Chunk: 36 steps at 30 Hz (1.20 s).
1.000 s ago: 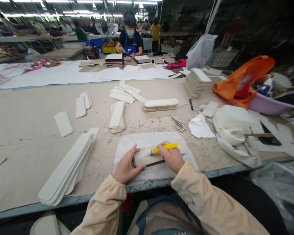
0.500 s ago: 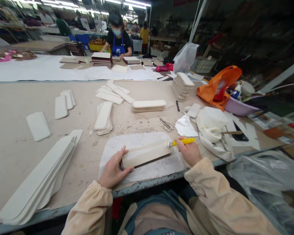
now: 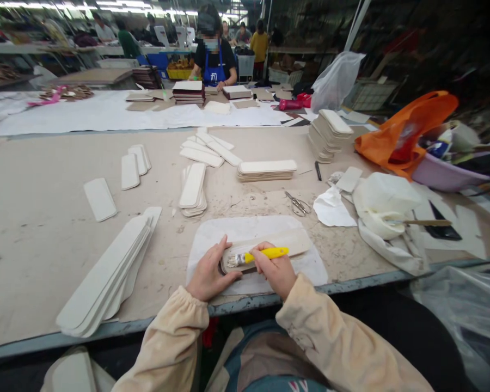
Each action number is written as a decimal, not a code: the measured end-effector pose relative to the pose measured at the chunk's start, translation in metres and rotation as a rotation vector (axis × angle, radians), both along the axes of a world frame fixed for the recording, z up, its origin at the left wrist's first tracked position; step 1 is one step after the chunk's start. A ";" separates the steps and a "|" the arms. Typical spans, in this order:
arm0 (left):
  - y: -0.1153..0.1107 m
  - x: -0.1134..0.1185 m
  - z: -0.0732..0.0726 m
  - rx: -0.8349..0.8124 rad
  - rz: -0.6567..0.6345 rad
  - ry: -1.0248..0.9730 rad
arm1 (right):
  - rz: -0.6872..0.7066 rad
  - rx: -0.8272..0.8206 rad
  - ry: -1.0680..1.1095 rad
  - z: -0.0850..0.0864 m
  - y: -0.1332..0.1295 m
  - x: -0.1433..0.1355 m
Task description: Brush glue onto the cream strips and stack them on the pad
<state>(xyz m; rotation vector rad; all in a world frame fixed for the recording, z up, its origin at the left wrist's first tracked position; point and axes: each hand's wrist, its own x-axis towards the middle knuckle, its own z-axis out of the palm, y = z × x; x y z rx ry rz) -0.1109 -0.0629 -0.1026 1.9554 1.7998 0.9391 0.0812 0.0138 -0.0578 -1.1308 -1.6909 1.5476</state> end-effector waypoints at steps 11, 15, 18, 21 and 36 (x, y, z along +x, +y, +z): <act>0.001 0.001 0.004 0.011 -0.009 0.049 | -0.138 0.242 -0.323 0.011 0.040 0.080; 0.001 0.000 0.002 0.002 -0.007 0.063 | -0.214 0.394 -0.476 0.016 0.053 0.109; 0.001 0.000 0.000 0.006 -0.004 0.066 | -0.220 0.609 -0.587 0.022 0.051 0.121; 0.001 -0.001 0.000 0.017 -0.003 0.067 | -0.172 0.915 -0.590 0.023 0.039 0.120; 0.002 -0.001 -0.003 0.029 0.009 0.036 | 0.301 0.844 -0.460 0.021 -0.036 0.027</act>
